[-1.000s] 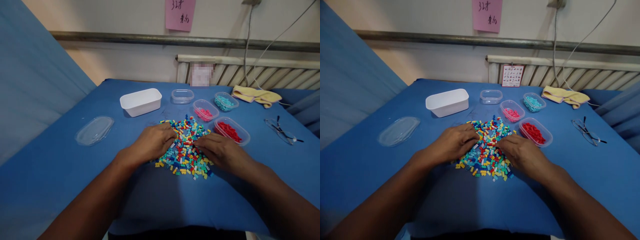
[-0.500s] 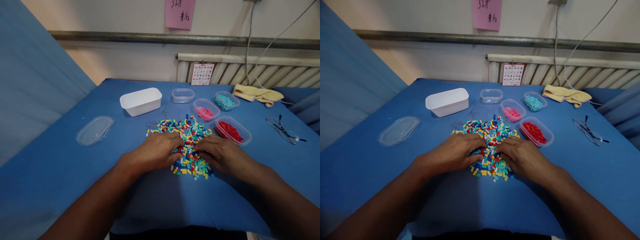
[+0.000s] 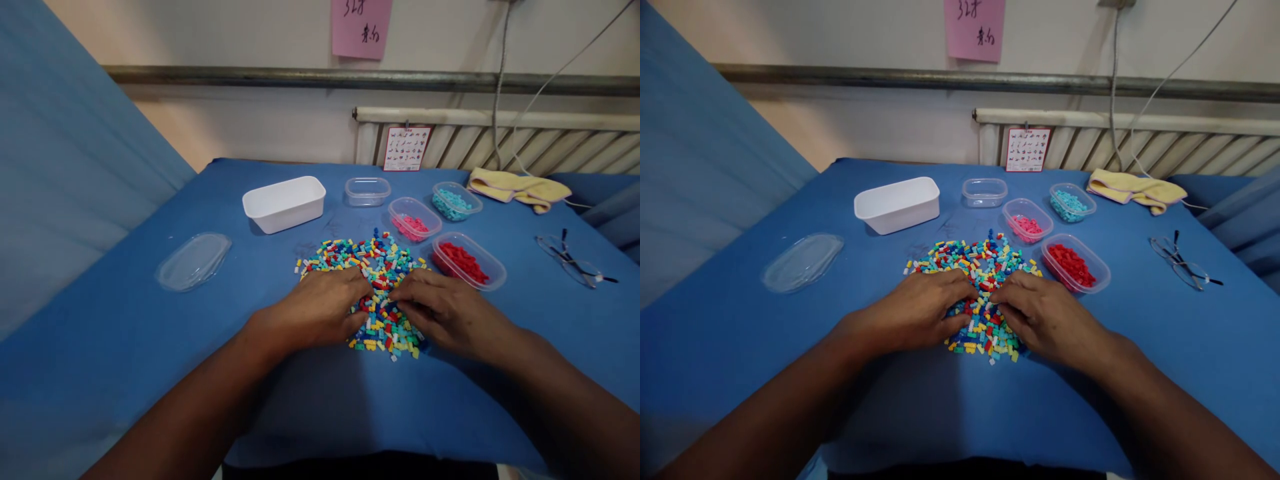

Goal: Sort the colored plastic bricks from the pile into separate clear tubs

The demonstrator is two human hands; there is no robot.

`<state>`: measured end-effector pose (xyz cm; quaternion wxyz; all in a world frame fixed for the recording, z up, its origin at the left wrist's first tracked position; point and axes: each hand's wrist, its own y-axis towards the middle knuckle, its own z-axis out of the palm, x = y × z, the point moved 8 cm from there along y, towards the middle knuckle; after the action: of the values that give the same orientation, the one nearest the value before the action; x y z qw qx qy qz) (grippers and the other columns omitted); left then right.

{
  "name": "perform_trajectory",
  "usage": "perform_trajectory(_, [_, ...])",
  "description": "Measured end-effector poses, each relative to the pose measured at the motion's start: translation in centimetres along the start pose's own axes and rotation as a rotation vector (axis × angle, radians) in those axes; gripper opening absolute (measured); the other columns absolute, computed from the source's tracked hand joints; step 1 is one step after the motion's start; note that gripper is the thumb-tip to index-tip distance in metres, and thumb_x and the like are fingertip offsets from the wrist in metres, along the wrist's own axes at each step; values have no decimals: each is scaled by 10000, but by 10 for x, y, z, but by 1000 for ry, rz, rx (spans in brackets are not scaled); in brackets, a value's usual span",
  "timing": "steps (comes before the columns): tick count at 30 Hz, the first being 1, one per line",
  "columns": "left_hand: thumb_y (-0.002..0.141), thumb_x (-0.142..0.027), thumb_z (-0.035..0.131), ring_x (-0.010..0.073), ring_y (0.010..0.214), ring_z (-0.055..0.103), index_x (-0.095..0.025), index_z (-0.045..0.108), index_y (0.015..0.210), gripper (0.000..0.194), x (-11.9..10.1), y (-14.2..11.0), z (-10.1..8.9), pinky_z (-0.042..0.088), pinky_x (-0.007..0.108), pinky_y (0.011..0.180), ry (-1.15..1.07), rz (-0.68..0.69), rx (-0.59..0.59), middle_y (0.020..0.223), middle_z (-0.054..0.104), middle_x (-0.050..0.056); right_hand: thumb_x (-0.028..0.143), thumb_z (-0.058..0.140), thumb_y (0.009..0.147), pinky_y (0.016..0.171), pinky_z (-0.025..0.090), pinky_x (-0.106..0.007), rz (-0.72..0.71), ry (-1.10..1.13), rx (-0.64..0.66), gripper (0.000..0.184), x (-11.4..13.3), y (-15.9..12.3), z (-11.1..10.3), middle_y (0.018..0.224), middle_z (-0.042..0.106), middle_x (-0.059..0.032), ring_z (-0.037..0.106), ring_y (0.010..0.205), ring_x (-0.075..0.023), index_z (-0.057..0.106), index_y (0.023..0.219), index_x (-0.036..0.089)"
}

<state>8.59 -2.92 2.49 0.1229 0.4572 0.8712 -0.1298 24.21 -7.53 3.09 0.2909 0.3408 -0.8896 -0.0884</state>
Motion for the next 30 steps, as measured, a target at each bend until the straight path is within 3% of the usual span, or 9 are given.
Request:
perform_trajectory(12, [1028,-237,570,268,1137,722,-215,727,1221,249,-1,4,2,565,402,957,-19,-23,49,1229,741,74,129,610,1066,757,541,-334,-8,5,0,172,3,1,3,1011,688,-67,689,893,-212,682,1200,210])
perform_trajectory(16, [1020,-244,579,289,1113,724,-208,722,1196,230,3,5,3,560,418,921,49,-62,38,1210,742,85,136,600,1080,756,552,-340,-23,-6,3,152,4,2,4,1017,690,-67,689,887,-206,670,1196,204])
perform_trajectory(30, [975,-181,587,250,947,712,-200,712,1027,137,4,10,4,508,349,775,31,-72,10,1075,773,65,188,585,1107,779,589,-361,-13,26,-12,131,6,3,8,1036,723,-65,715,899,-206,678,1181,242])
